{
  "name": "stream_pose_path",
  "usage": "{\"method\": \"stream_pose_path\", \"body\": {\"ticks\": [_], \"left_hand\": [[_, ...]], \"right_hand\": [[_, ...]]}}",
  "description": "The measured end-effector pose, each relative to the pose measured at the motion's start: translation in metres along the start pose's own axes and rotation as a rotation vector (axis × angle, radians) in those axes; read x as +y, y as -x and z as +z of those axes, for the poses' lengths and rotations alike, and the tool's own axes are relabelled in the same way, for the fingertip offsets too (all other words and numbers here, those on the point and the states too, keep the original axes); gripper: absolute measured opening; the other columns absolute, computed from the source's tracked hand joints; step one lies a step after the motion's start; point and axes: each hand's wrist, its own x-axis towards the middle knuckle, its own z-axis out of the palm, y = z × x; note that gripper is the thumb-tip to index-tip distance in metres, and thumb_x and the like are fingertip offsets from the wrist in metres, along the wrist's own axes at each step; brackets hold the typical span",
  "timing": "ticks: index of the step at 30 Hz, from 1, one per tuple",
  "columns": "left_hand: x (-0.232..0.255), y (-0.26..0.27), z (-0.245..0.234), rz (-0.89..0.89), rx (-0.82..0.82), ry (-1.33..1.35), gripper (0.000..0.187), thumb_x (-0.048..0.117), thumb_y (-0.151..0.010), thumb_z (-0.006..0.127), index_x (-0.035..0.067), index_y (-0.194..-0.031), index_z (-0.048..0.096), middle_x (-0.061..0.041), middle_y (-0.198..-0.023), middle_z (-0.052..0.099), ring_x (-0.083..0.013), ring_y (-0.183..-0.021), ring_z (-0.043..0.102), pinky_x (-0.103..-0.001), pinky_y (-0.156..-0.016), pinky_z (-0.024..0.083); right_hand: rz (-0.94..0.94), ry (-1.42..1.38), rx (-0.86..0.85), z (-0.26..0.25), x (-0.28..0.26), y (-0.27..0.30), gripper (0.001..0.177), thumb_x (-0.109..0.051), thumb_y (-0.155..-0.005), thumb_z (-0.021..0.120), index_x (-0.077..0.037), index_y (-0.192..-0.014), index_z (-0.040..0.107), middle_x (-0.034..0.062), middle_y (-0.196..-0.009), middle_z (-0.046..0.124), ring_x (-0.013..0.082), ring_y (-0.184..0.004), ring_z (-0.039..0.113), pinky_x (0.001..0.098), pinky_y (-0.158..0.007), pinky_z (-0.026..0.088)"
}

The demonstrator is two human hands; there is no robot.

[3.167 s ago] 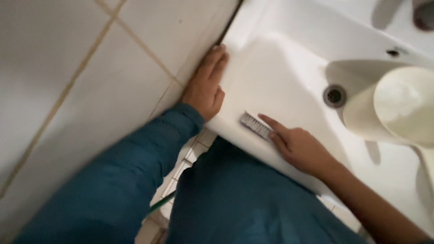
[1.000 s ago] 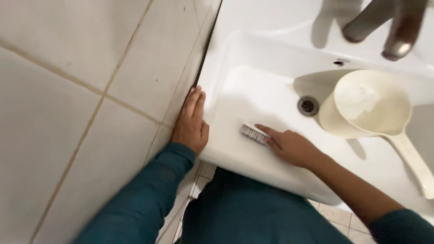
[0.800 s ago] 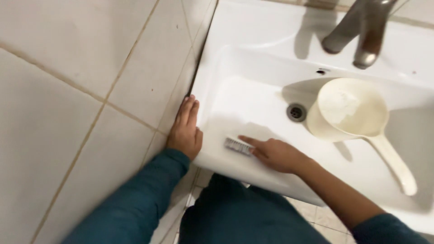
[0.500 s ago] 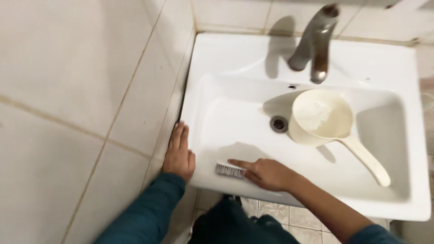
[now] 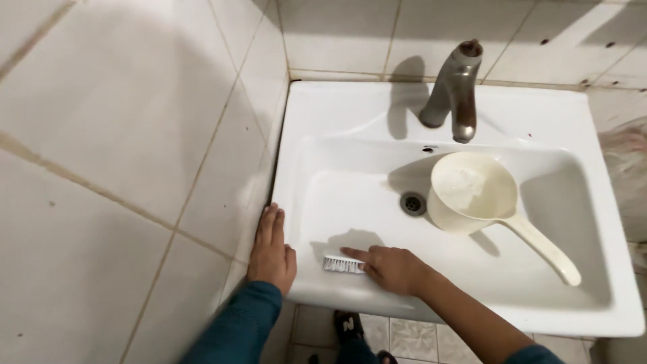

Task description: Scrub the edges and interior of a bathroom sink using a small brush and soapy water.

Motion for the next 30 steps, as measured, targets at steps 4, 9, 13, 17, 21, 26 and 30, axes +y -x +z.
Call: {"method": "stream_pose_path", "body": {"ticks": [4,9,13,17,21,26,30], "left_hand": [[0.000,0.003,-0.001,0.010,-0.011,0.023,0.070,0.002,-0.082,0.053,-0.007,-0.149,0.036,-0.022,-0.163,0.029,-0.0395,-0.150,0.028,-0.045,-0.120,0.028],[0.000,0.001,0.001,0.016,0.000,0.006,0.069,0.002,-0.083,0.052,-0.008,-0.149,0.037,-0.023,-0.163,0.029,-0.0391,-0.151,0.027,-0.045,-0.122,0.028],[0.002,0.000,-0.001,0.014,0.011,0.026,0.068,0.002,-0.083,0.052,-0.008,-0.149,0.038,-0.022,-0.162,0.030,-0.0383,-0.152,0.028,-0.044,-0.122,0.028],[0.001,0.000,-0.001,0.000,-0.010,0.013,0.069,0.002,-0.083,0.051,-0.008,-0.150,0.037,-0.022,-0.163,0.029,-0.0381,-0.152,0.027,-0.044,-0.122,0.028],[-0.001,0.000,0.001,0.003,-0.006,0.009,0.068,0.001,-0.084,0.050,-0.009,-0.150,0.036,-0.023,-0.163,0.029,-0.0379,-0.152,0.026,-0.044,-0.123,0.028],[0.003,-0.003,-0.001,0.005,-0.003,0.016,0.068,0.001,-0.084,0.050,-0.009,-0.150,0.036,-0.022,-0.163,0.029,-0.0379,-0.152,0.027,-0.044,-0.122,0.028],[0.005,-0.001,-0.004,0.021,0.022,0.033,0.069,0.001,-0.082,0.050,-0.008,-0.149,0.037,-0.022,-0.162,0.030,-0.0376,-0.153,0.027,-0.044,-0.123,0.028]], "right_hand": [[-0.001,-0.005,0.076,0.018,0.010,-0.015,0.059,-0.032,-0.100,0.047,-0.043,-0.156,0.032,0.0114,-0.101,0.066,0.0285,-0.087,0.069,0.0448,-0.082,0.056],[0.086,0.097,0.089,0.012,-0.002,-0.008,0.058,-0.035,-0.104,0.044,-0.039,-0.159,0.028,0.0109,-0.088,0.069,0.0313,-0.079,0.069,0.0477,-0.076,0.057],[0.053,0.013,0.037,0.000,-0.016,0.008,0.059,-0.034,-0.102,0.045,-0.039,-0.158,0.029,0.0123,-0.076,0.069,0.0305,-0.073,0.069,0.0467,-0.076,0.057],[-0.010,-0.038,0.013,-0.005,-0.026,0.015,0.056,-0.034,-0.103,0.043,-0.040,-0.157,0.033,0.0132,-0.073,0.068,0.0310,-0.071,0.069,0.0477,-0.077,0.055],[0.104,-0.006,-0.035,-0.003,-0.015,0.008,0.057,-0.036,-0.103,0.040,-0.041,-0.159,0.027,0.0140,-0.074,0.069,0.0302,-0.072,0.071,0.0464,-0.081,0.057],[0.220,0.011,0.012,0.011,0.009,-0.015,0.057,-0.038,-0.104,0.038,-0.039,-0.160,0.025,0.0136,-0.082,0.069,0.0324,-0.078,0.070,0.0494,-0.082,0.058],[0.240,-0.015,-0.075,0.004,-0.009,-0.012,0.055,-0.041,-0.106,0.035,-0.037,-0.160,0.023,0.0146,-0.076,0.068,0.0297,-0.071,0.072,0.0450,-0.080,0.062]]}}
